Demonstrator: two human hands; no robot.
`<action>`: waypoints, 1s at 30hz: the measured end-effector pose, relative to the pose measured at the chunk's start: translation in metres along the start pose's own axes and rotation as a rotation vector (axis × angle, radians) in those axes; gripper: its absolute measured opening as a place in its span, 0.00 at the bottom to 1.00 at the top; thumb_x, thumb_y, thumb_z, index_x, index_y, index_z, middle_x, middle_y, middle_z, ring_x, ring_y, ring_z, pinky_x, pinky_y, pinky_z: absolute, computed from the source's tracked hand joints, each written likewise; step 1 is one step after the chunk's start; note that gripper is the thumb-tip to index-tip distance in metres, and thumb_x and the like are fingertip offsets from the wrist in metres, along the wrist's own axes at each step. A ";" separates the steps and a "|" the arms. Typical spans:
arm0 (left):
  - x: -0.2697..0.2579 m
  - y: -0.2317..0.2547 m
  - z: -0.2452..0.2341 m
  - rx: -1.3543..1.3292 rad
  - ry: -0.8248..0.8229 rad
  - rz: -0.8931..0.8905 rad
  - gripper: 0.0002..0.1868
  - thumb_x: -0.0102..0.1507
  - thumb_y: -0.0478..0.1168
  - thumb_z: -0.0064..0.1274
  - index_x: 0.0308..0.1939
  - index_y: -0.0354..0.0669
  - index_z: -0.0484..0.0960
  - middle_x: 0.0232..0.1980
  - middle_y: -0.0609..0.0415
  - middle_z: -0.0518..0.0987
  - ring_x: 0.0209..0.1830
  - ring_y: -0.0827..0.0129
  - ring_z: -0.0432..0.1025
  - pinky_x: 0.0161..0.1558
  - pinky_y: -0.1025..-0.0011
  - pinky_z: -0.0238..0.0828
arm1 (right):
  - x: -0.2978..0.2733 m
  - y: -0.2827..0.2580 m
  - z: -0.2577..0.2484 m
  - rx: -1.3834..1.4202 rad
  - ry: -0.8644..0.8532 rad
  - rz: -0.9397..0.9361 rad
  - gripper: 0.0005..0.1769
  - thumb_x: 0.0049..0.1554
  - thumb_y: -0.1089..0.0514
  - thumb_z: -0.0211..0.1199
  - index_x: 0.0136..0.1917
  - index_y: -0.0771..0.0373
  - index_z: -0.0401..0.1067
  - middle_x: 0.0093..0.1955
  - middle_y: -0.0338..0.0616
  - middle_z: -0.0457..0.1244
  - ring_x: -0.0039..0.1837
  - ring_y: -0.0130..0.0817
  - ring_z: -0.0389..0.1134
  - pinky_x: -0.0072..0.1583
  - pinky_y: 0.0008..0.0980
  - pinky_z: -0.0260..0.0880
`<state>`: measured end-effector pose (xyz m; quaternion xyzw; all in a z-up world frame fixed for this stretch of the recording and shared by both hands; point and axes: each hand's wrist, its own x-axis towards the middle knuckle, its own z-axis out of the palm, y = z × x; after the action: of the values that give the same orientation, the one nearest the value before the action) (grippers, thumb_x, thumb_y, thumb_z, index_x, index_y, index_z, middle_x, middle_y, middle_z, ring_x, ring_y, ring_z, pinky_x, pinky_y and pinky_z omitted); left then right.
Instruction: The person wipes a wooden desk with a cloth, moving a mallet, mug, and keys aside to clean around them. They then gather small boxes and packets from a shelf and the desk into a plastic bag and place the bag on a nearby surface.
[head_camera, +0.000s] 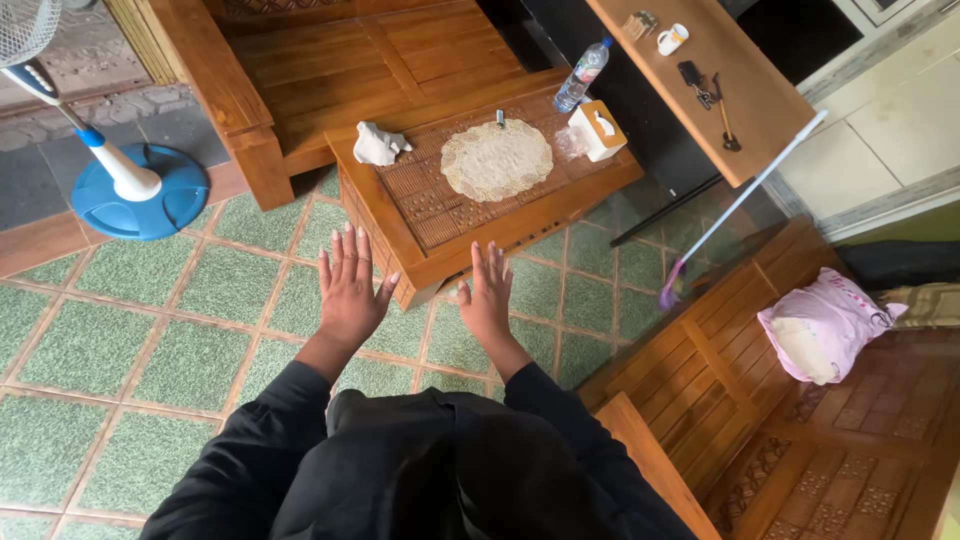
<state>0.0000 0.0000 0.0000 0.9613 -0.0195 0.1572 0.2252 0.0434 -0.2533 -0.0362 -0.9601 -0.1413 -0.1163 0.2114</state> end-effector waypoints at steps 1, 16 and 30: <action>0.000 -0.001 0.000 -0.004 0.002 0.001 0.46 0.70 0.62 0.38 0.80 0.31 0.47 0.84 0.36 0.42 0.85 0.45 0.35 0.78 0.46 0.26 | 0.001 -0.002 -0.001 -0.001 0.001 -0.007 0.45 0.61 0.59 0.59 0.84 0.54 0.40 0.86 0.60 0.36 0.86 0.59 0.34 0.79 0.66 0.32; -0.003 -0.016 0.003 0.007 -0.036 -0.015 0.46 0.71 0.62 0.35 0.80 0.31 0.45 0.83 0.36 0.42 0.84 0.46 0.34 0.78 0.46 0.25 | 0.016 -0.008 0.006 -0.015 -0.016 -0.006 0.45 0.62 0.58 0.58 0.84 0.52 0.39 0.86 0.60 0.37 0.86 0.59 0.35 0.79 0.66 0.34; 0.060 -0.029 0.023 0.142 -0.138 -0.049 0.46 0.69 0.65 0.30 0.80 0.35 0.43 0.83 0.40 0.41 0.84 0.51 0.31 0.78 0.52 0.23 | 0.129 -0.016 0.072 0.153 -0.177 0.043 0.46 0.64 0.57 0.57 0.85 0.47 0.33 0.87 0.51 0.35 0.86 0.48 0.36 0.78 0.65 0.35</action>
<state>0.0671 0.0183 -0.0130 0.9836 -0.0001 0.0860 0.1582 0.1700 -0.1793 -0.0574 -0.9505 -0.1474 -0.0154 0.2732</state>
